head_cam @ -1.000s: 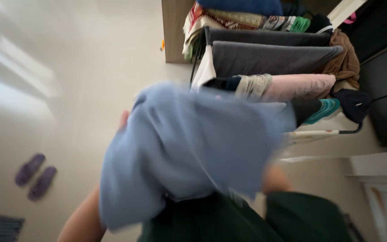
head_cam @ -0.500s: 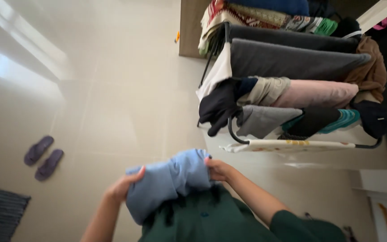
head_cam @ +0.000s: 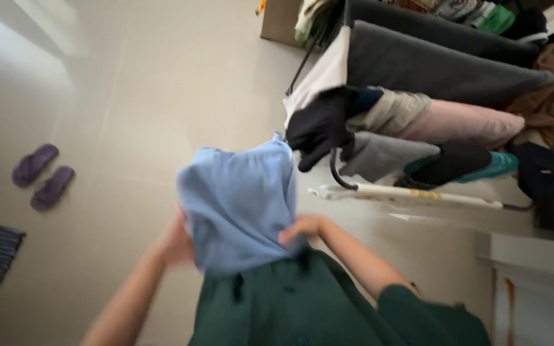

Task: Taking dry clothes off a circular rack and folding them into a laundry basket.

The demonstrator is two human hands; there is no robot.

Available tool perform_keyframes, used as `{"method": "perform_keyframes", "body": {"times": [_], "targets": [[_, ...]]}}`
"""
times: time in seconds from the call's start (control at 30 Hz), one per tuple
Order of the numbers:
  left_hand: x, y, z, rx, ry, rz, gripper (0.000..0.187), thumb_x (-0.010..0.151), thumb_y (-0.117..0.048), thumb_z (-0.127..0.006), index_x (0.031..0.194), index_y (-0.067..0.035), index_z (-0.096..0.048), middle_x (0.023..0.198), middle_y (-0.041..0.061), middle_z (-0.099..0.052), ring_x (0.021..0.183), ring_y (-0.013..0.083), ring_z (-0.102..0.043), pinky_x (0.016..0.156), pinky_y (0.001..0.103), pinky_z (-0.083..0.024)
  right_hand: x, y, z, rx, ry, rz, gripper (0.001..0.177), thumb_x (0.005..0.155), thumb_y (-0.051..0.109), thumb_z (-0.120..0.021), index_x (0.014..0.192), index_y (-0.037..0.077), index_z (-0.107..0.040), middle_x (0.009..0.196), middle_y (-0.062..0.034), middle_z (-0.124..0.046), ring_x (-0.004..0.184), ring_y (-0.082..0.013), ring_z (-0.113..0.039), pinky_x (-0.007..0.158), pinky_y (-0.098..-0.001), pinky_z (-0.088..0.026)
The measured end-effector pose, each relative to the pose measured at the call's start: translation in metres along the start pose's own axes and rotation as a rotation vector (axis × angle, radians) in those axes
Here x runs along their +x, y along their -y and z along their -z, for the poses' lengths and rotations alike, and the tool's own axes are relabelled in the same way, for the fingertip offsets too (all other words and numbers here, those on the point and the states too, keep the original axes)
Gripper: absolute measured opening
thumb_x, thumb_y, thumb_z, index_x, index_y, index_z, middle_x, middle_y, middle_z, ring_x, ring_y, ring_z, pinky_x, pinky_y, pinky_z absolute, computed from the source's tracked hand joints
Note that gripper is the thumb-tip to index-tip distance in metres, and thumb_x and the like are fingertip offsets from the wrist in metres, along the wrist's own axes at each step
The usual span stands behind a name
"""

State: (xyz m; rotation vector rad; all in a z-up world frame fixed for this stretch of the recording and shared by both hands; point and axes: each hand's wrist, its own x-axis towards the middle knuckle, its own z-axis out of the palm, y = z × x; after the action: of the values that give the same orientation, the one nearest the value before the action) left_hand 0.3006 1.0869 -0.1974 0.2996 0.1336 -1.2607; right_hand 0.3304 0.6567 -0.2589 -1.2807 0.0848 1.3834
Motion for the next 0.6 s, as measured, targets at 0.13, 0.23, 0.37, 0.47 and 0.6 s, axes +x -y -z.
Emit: {"method": "perform_keyframes", "body": {"times": [0.13, 0.23, 0.37, 0.47, 0.6], "targets": [[-0.001, 0.058, 0.035, -0.232, 0.167, 0.066, 0.131, 0.068, -0.098, -0.045, 0.150, 0.004, -0.042, 0.154, 0.018, -0.054, 0.141, 0.0336, -0.049, 0.113, 0.046, -0.040, -0.009, -0.015, -0.017, -0.023, -0.195, 0.102, 0.083, 0.076, 0.022, -0.089, 0.136, 0.000, -0.036, 0.130, -0.0086, -0.045, 0.121, -0.0203, -0.043, 0.104, -0.0366, -0.036], [0.004, 0.091, 0.042, 0.309, -0.601, 0.248, 0.098, 0.071, -0.064, -0.075, 0.147, -0.007, -0.049, 0.142, 0.007, -0.063, 0.133, 0.0232, -0.057, 0.115, 0.045, -0.047, -0.038, -0.010, -0.031, 0.176, -0.050, 0.026, 0.077, 0.080, 0.033, -0.087, 0.140, -0.005, -0.059, 0.130, -0.0126, -0.066, 0.120, -0.0244, -0.061, 0.106, -0.0385, -0.048], [0.009, 0.079, 0.022, 0.514, -0.747, 0.227, 0.084, 0.083, -0.058, -0.073, 0.142, 0.000, -0.059, 0.139, 0.008, -0.069, 0.130, 0.0170, -0.060, 0.113, 0.033, -0.041, -0.044, -0.009, -0.046, 0.228, -0.172, 0.002, 0.075, 0.084, 0.039, -0.083, 0.139, -0.006, -0.059, 0.130, -0.0133, -0.068, 0.119, -0.0233, -0.063, 0.105, -0.0375, -0.050], [0.008, 0.105, 0.008, 0.614, -0.741, 0.147, 0.063, 0.090, -0.054, -0.070, 0.128, -0.004, -0.069, 0.124, 0.006, -0.075, 0.116, 0.0145, -0.067, 0.102, 0.031, -0.048, -0.055, -0.039, -0.052, 0.294, -0.276, -0.097, 0.075, 0.082, 0.037, -0.083, 0.140, -0.002, -0.056, 0.131, -0.0110, -0.067, 0.119, -0.0202, -0.063, 0.105, -0.0360, -0.050], [0.020, 0.131, -0.039, 1.047, -0.752, -0.023, 0.054, 0.095, -0.049, -0.069, 0.081, 0.003, -0.065, 0.075, 0.019, -0.064, 0.067, 0.0203, -0.057, 0.064, 0.039, -0.051, -0.086, -0.082, -0.043, 0.359, -0.262, -0.200, 0.078, 0.078, 0.028, -0.086, 0.141, -0.004, -0.053, 0.133, -0.0136, -0.065, 0.120, -0.0210, -0.062, 0.105, -0.0370, -0.048]]}}
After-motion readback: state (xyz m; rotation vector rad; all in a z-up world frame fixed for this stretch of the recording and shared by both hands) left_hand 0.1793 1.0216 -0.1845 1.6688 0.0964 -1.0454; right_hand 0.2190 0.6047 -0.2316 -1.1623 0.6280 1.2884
